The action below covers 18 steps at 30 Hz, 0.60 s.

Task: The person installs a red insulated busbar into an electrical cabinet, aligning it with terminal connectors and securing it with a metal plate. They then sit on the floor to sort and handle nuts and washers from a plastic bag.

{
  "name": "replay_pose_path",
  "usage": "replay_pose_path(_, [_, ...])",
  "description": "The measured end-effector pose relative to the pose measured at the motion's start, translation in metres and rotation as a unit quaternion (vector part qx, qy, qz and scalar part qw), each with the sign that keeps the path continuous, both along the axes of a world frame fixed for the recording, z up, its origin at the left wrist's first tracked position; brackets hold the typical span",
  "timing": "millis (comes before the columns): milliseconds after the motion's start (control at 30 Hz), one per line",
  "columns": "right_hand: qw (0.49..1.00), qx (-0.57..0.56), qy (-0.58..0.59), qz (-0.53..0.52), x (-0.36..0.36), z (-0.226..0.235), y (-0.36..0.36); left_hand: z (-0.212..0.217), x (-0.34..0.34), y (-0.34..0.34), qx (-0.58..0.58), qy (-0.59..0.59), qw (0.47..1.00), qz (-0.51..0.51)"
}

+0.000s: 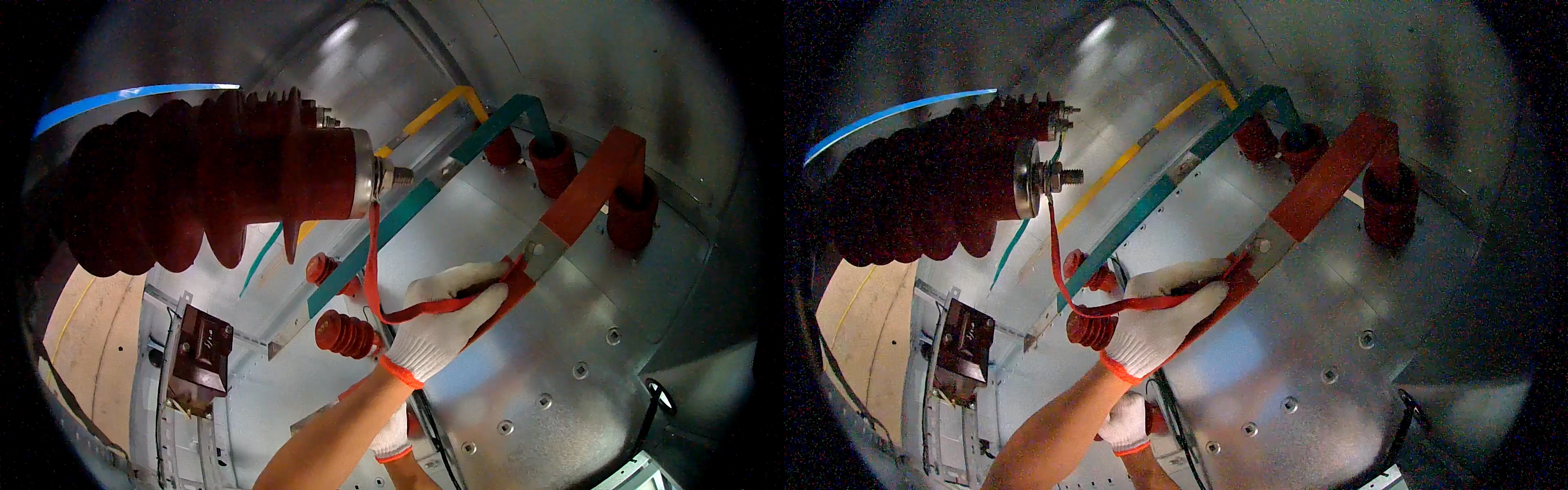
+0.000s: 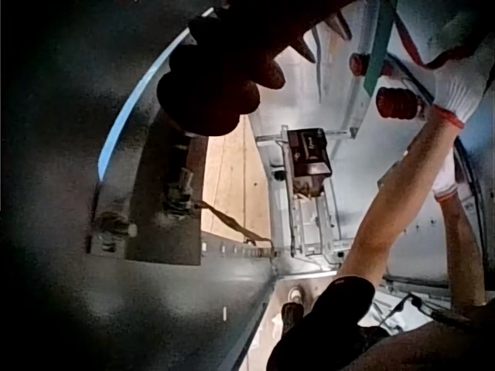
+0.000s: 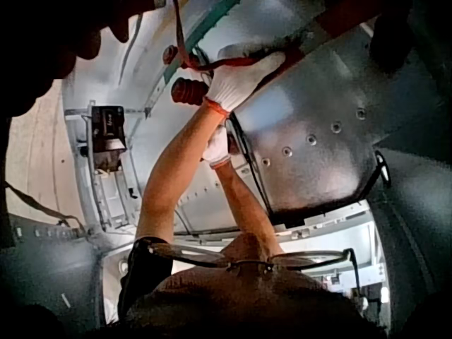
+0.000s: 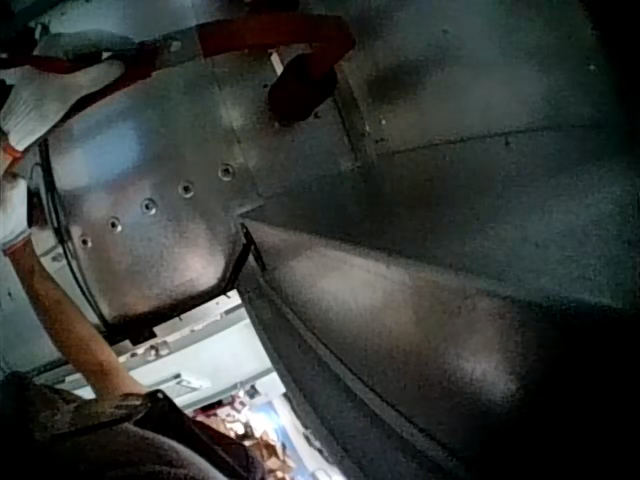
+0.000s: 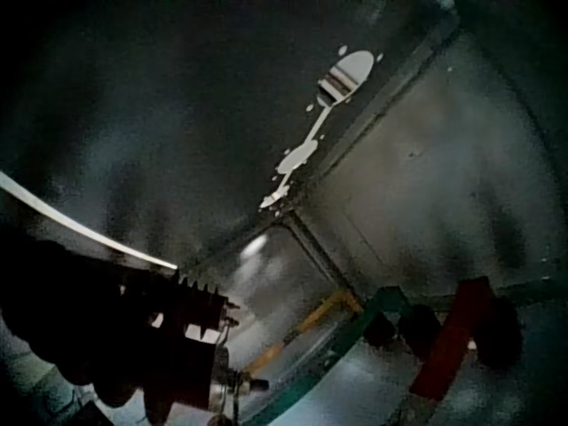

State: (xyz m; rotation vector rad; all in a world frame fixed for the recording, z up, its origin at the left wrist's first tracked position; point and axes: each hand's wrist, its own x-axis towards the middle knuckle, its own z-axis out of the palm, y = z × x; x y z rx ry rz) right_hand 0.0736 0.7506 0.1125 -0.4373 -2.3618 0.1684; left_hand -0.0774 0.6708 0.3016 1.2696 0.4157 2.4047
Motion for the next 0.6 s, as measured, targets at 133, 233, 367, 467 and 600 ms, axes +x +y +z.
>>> replay_pose_path(133, [0.999, -0.049, 0.004, -0.004, -0.001, -0.006, 0.003, -0.005, -0.002, -0.007, -0.005, -0.023, 0.999, -0.024])
replay_pose_path(233, [0.993, -0.114, 0.01, -0.028, 0.01, -0.015, 0.01, -0.02, 0.005, 0.002, 0.062, -0.111, 0.989, -0.08])
replay_pose_path(367, [0.945, -0.324, 0.01, 0.047, -0.007, 0.011, -0.001, -0.051, 0.0, -0.022, -0.005, -0.27, 0.943, -0.195])
replay_pose_path(467, [0.971, -0.205, 0.069, 0.104, -0.04, 0.028, -0.027, -0.105, -0.002, -0.046, -0.057, -0.313, 0.94, -0.122])
replay_pose_path(600, [0.997, 0.079, 0.02, 0.013, -0.009, 0.029, -0.001, -0.176, 0.031, -0.038, -0.115, -0.291, 0.949, -0.041])
